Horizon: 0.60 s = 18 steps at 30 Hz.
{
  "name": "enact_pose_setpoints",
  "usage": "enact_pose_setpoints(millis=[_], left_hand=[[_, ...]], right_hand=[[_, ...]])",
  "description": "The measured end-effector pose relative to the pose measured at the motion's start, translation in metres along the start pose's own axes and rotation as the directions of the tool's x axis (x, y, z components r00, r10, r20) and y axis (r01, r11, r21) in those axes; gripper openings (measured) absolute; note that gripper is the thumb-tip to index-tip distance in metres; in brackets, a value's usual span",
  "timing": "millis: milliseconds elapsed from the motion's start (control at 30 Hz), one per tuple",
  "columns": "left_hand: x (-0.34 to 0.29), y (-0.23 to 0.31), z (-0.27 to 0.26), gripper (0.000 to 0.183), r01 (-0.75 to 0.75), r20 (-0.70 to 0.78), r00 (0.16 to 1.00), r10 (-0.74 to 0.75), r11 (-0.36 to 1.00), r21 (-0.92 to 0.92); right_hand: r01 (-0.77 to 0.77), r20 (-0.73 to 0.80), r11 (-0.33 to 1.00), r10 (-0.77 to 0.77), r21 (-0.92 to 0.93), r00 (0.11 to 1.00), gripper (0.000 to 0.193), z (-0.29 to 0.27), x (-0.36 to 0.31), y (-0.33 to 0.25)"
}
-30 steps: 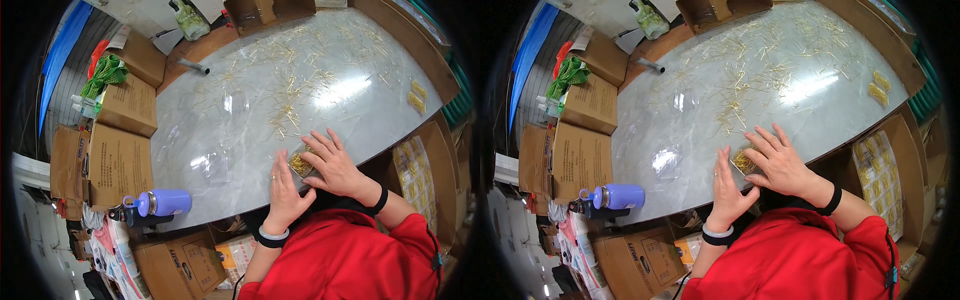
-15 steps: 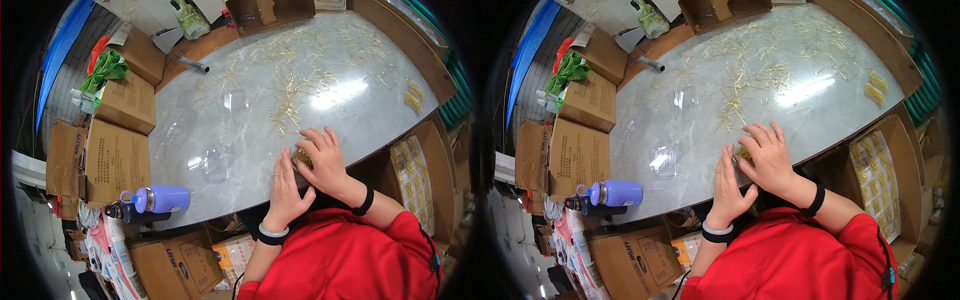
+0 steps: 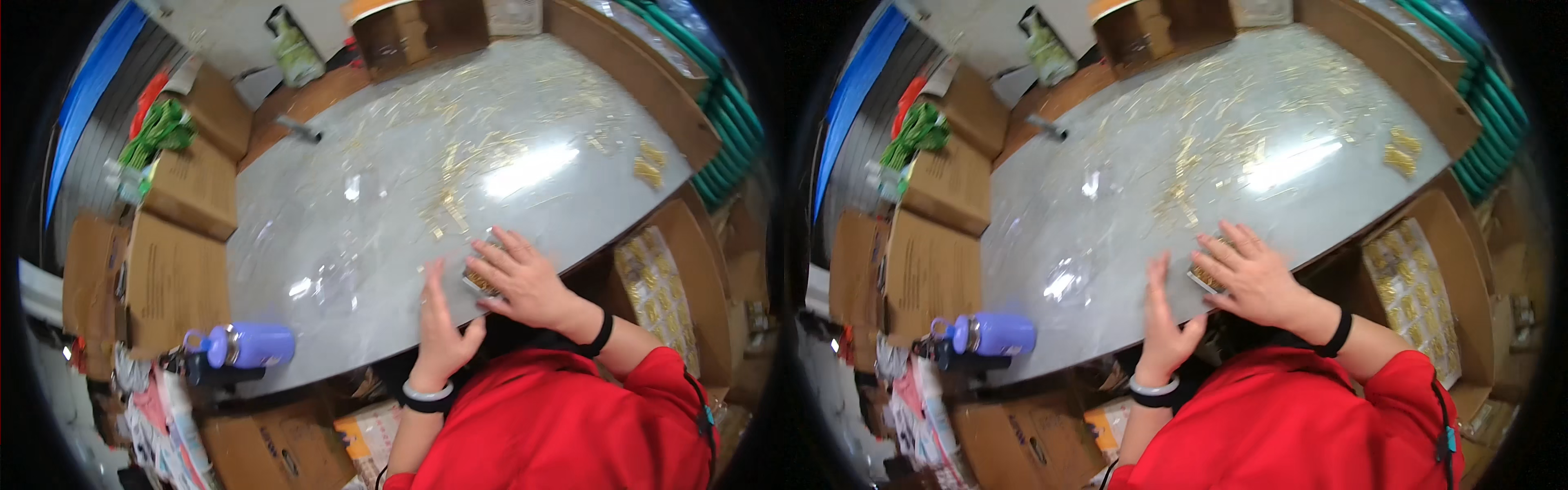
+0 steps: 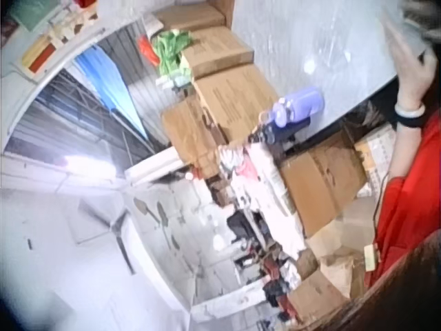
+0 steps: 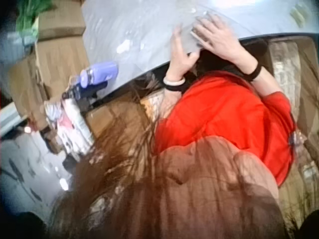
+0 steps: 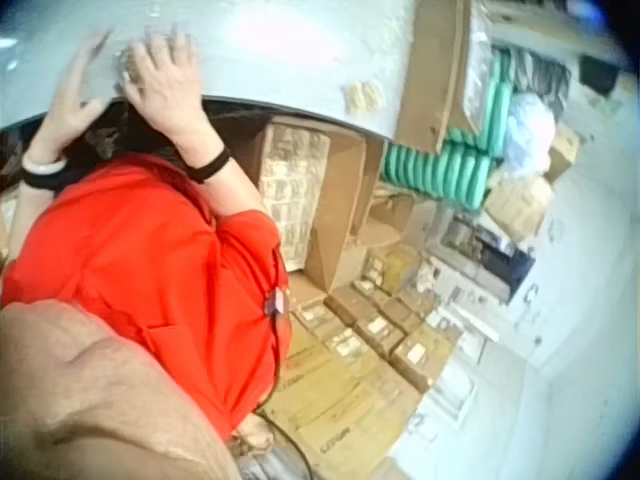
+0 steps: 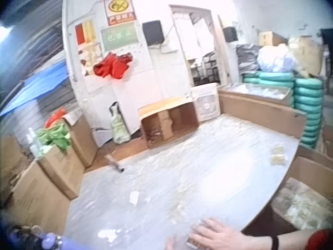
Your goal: Sorting and packing small gold-colored wires or components into plastic bags.
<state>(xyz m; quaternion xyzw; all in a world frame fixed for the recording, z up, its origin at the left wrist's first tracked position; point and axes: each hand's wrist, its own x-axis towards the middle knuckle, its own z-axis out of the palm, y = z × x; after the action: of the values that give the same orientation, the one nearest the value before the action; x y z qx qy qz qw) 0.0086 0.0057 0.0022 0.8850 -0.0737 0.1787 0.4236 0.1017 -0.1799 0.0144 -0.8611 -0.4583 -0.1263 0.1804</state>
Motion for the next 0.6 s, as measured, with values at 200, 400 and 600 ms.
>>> enact_pose_setpoints(millis=[200,400,600], left_hand=[[-0.004,-0.004,0.003,0.106,0.053,-0.072,0.996,-0.060,0.995,-0.088],[0.000,0.006,0.005,0.101,0.061,-0.043,0.997,-0.063,0.998,-0.031],[-0.003,0.002,0.004,0.098,0.057,-0.090,0.995,-0.054,0.998,0.027]], right_hand=[[-0.389,-0.124,0.883,0.369,-0.261,0.921,0.060,-0.017,-0.032,0.036],[-0.746,-0.339,0.536,0.670,-0.394,0.660,0.062,-0.051,-0.079,0.137],[-0.821,-0.367,0.418,0.747,-0.390,0.555,0.065,-0.057,-0.074,0.187]])
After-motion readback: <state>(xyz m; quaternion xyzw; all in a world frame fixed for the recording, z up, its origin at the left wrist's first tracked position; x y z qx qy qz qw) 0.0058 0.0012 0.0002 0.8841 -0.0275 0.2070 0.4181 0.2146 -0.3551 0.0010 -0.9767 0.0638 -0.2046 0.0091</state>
